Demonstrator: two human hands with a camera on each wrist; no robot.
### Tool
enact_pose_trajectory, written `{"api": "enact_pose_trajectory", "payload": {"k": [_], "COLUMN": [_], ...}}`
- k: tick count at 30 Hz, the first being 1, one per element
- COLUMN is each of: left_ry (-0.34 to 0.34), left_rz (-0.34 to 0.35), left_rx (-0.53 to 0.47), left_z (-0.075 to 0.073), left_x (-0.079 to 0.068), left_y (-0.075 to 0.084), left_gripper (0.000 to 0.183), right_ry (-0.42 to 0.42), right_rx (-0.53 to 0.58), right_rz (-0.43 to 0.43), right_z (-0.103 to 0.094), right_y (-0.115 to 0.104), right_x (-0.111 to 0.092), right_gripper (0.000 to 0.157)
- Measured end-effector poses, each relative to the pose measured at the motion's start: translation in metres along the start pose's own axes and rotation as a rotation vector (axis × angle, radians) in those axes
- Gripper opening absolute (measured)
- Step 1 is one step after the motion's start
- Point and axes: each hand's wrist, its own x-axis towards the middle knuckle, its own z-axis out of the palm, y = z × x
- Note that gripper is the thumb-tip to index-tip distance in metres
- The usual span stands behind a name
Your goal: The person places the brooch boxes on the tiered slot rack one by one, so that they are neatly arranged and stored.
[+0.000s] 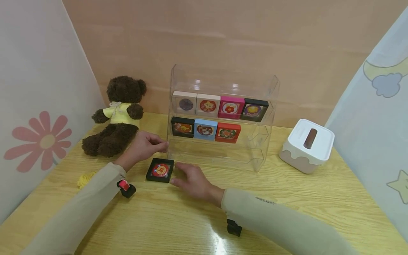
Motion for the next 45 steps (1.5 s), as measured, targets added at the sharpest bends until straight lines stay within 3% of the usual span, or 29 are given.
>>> {"api": "enact_pose_trajectory", "payload": {"k": [7, 13, 25, 31, 45], "left_ry": [-0.001, 0.008, 0.025, 0.016, 0.024], "left_rz": [0.008, 0.016, 0.003, 0.006, -0.018], "left_rx": [0.008, -0.010, 0.009, 0.003, 0.006], "left_z": [0.000, -0.001, -0.001, 0.001, 0.001], "left_x": [0.002, 0.002, 0.004, 0.002, 0.001], "left_y": [-0.001, -0.001, 0.000, -0.001, -0.001], "left_gripper": [0.024, 0.023, 0.019, 0.021, 0.024], "right_ry": [-0.003, 0.031, -0.003, -0.007, 0.010], "right_rx": [-0.056, -0.106, -0.075, -0.050, 0.005], "right_rz": [0.085, 0.067, 0.155, 0.158, 0.068], "right_z": [0.003, 0.008, 0.008, 0.006, -0.019], "right_y": [-0.004, -0.003, 0.000, 0.000, -0.003], "right_x": [0.011, 0.017, 0.022, 0.016, -0.016], "right_gripper": [0.062, 0.055, 0.064, 0.061, 0.052]}}
